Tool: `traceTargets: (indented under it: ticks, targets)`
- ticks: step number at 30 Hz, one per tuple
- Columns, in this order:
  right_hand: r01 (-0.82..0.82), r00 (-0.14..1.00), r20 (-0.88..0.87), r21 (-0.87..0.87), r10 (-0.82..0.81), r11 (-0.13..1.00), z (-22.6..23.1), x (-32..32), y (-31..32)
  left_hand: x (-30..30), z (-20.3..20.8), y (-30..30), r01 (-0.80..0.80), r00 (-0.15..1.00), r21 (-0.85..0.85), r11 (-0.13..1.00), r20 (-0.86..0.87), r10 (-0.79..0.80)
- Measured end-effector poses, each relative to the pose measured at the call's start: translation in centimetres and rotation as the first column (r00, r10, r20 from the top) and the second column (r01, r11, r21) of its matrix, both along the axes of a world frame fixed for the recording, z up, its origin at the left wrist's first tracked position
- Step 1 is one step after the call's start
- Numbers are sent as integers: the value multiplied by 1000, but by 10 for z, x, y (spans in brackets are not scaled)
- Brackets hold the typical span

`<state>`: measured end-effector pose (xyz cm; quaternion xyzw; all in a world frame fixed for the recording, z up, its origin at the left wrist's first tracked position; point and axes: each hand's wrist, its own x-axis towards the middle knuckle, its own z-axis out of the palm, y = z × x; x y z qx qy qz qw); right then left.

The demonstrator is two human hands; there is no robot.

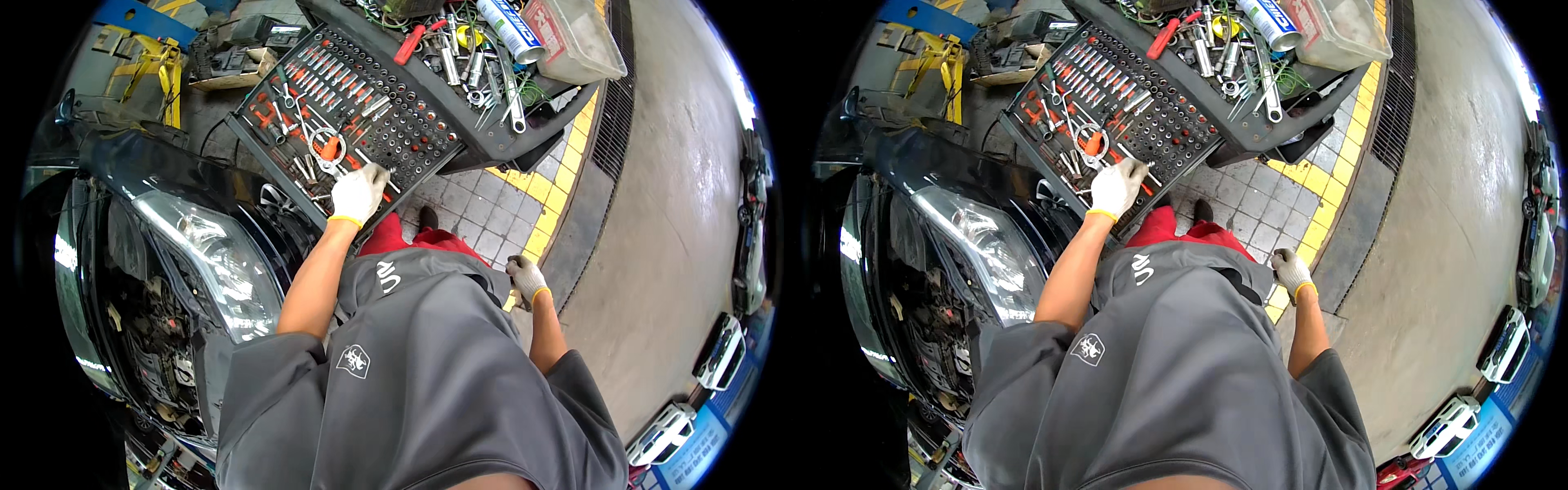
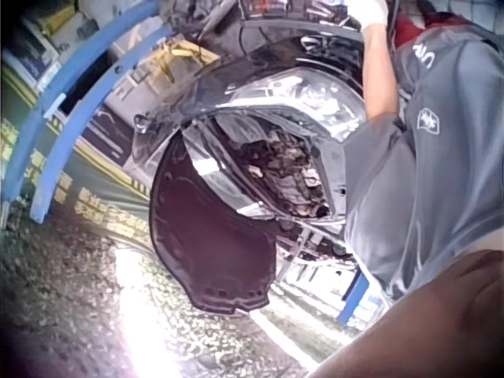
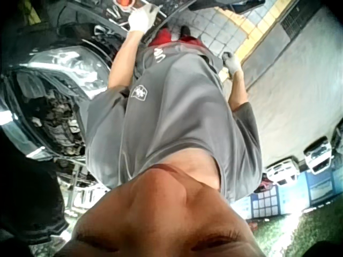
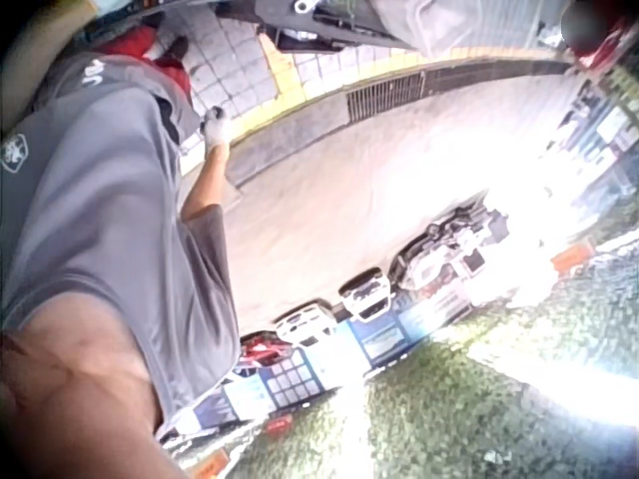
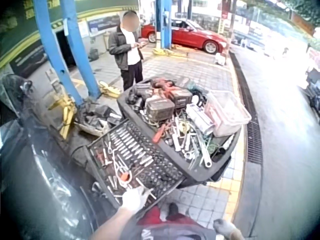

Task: The person removes a car battery from the engine bay. They disconnect the terminals, lift the battery out, and place it on the floor. They then use a wrench to loosen a bolt in the engine bay.

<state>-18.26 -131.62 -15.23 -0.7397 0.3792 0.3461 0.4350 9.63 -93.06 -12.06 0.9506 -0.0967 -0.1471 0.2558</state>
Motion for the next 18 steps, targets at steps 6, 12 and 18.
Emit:
traceTargets:
  ticks: [6,12,18]
  targets:
    - [125,992,-13,-17,-125,992,25,4,29,44,-30,-11,73,995,204,976,59,-87]
    - [79,986,154,-132,-58,988,10,8,32,74,-32,-22,269,960,314,911,-17,-278]
    - [10,976,216,-101,12,995,24,49,39,93,-26,-53,359,921,454,816,-28,-389]
